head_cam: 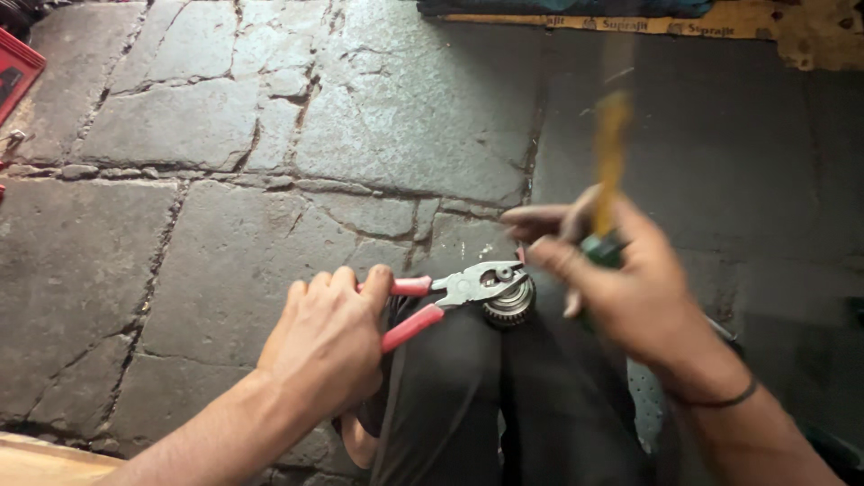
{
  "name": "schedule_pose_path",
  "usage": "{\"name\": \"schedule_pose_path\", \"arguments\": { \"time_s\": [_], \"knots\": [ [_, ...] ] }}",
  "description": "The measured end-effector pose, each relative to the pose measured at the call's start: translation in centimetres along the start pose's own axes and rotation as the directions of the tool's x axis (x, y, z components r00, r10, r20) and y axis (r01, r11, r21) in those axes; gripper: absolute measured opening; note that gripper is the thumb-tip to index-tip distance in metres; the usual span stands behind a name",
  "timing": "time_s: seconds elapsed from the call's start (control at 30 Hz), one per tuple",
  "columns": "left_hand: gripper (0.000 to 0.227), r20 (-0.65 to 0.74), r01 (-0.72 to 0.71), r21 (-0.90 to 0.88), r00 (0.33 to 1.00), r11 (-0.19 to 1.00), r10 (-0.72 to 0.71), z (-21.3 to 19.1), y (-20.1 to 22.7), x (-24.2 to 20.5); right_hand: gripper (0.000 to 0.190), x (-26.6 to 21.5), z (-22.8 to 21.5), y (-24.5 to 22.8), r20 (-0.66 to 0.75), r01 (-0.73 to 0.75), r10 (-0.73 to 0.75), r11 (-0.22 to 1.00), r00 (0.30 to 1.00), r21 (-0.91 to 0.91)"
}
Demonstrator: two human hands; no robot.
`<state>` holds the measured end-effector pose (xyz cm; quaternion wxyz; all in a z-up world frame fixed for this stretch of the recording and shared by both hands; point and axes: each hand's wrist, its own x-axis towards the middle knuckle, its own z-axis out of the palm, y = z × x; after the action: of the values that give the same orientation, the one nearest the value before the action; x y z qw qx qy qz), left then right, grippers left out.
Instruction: The person uses pliers and a screwdriver to manipulate a gear-driven mechanical part. They strike the part with a hammer and adjust small pins and gears while sitting on a stone floor.
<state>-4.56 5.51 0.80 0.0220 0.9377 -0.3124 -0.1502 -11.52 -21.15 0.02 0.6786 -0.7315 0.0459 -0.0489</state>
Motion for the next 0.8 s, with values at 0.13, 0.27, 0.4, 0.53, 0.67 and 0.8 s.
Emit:
{"name": "schedule_pose_path", "arguments": {
  "time_s": [0.13, 0.27, 0.4, 0.53, 0.67, 0.8],
  "knots": [
    [0.059, 0.002, 0.013, -0.062, 1.000, 0.998, -0.013, 0.2, 0.5, -0.4, 0.025, 0.1, 0.0, 3.5, 0.039, -0.198, 0.194, 0.965, 0.980, 0.170],
    [0.051, 0.092, 0.101, -0.036, 0.991, 0.994, -0.097, 0.2, 0.7, -0.2, 0.037, -0.8, 1.6, 6.0, 0.129, -0.386, 0.364, 0.876, 0.923, 0.290],
    [0.042, 0.049, 0.100, -0.048, 0.994, 0.994, -0.098, 0.8, 1.2, 0.2, 0.034, -0.2, 1.9, 5.6, 0.031, -0.456, 0.473, 0.829, 0.881, 0.324],
    [0.047, 0.002, 0.116, -0.124, 0.993, 0.985, -0.116, 2.2, 1.1, 0.1, 0.031, 0.2, 2.1, 4.6, 0.072, -0.516, 0.519, 0.804, 0.851, 0.296],
    [0.068, 0.131, 0.185, -0.116, 0.977, 0.976, -0.169, 3.1, 1.2, 0.1, 0.029, 0.0, 2.8, 4.3, 0.035, -0.548, 0.563, 0.785, 0.825, 0.289],
    [0.061, 0.105, 0.180, -0.159, 0.981, 0.971, -0.165, 2.2, 1.4, -0.5, 0.034, -0.9, 2.4, 4.6, 0.053, -0.497, 0.496, 0.846, 0.867, 0.194]
  ]
}}
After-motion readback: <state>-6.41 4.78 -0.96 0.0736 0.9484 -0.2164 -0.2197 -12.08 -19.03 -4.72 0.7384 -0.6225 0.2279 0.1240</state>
